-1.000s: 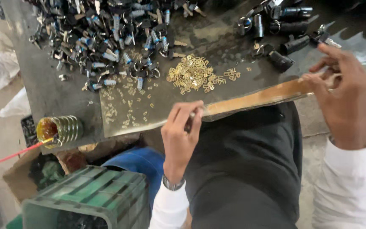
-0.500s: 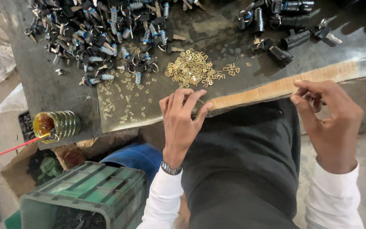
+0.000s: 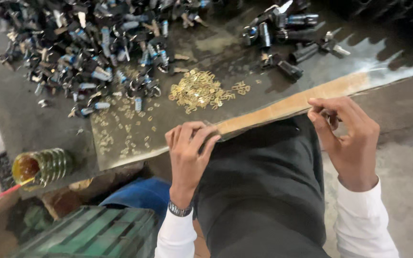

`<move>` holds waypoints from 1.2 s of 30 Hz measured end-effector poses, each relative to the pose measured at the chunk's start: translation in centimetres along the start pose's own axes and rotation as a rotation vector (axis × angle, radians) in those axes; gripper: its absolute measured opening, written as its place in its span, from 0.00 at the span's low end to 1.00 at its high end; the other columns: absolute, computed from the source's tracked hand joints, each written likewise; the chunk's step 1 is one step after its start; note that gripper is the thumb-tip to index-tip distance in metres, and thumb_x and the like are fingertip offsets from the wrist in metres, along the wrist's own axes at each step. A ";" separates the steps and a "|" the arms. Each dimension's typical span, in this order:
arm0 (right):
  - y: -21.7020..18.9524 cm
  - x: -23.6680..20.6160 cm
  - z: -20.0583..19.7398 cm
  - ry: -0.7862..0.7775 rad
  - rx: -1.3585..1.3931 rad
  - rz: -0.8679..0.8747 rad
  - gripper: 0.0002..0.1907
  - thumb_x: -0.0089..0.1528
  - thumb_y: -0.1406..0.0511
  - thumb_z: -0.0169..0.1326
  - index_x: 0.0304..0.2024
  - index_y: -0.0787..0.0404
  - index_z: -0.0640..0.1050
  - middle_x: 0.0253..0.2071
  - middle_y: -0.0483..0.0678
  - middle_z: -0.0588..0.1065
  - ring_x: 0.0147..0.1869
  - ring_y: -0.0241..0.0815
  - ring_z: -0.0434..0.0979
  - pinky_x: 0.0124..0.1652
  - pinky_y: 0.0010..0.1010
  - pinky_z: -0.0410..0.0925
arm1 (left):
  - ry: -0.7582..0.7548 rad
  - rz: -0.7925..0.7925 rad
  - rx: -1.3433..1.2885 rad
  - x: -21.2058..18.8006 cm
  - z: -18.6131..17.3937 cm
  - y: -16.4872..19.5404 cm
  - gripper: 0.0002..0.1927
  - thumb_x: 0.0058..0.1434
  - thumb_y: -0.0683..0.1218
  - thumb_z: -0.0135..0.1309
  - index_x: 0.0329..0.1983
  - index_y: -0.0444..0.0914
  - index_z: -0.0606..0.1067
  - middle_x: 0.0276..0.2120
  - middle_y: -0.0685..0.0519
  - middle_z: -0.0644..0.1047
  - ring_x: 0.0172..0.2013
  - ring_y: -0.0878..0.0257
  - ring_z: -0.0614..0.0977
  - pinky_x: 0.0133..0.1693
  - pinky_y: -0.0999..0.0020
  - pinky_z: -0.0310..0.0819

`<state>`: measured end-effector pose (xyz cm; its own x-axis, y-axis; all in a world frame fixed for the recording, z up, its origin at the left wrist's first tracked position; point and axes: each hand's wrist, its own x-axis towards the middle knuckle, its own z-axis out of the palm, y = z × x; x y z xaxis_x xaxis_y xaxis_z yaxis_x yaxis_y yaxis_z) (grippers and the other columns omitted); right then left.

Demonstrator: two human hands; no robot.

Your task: The person sits at a factory workbench covered with piles of small lock components and assembles padlock cores one at a time. They pick up a lock cylinder, insert small pins and springs into it by hand, press the parts into place, and set the finished unit aside with the other completed locks.

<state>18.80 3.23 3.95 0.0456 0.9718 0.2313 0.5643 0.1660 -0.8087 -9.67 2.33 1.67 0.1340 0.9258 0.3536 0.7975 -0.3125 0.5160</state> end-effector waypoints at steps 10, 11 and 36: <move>-1.9 1.3 0.5 -0.001 -0.045 -0.028 0.08 0.67 0.73 0.60 0.49 0.66 0.78 0.40 0.48 0.77 0.35 0.36 0.69 0.38 0.25 0.64 | 0.032 -0.056 -0.195 0.0 -0.7 -0.9 0.06 0.59 0.42 0.65 0.36 0.43 0.78 0.36 0.59 0.78 0.39 0.60 0.78 0.49 0.63 0.64; -2.4 1.4 0.8 -0.001 -0.039 -0.027 0.08 0.66 0.73 0.60 0.47 0.66 0.78 0.40 0.49 0.76 0.35 0.37 0.69 0.38 0.26 0.64 | 0.040 -0.050 -0.181 -0.1 -0.8 -1.1 0.06 0.59 0.42 0.64 0.36 0.42 0.77 0.36 0.59 0.78 0.40 0.59 0.78 0.49 0.63 0.64; -8.6 16.4 22.7 -0.336 -0.691 -1.127 0.07 0.61 0.65 0.57 0.42 0.49 0.80 0.49 0.43 0.70 0.56 0.41 0.72 0.50 0.36 0.66 | 0.242 -0.191 -0.274 0.7 0.7 -0.3 0.08 0.57 0.36 0.63 0.36 0.38 0.75 0.31 0.53 0.76 0.29 0.58 0.77 0.36 0.62 0.69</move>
<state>-4.01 21.58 2.44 -0.8546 0.3756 0.3585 0.4596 0.8685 0.1857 -9.42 3.23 1.22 -0.1695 0.9063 0.3872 0.6041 -0.2149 0.7674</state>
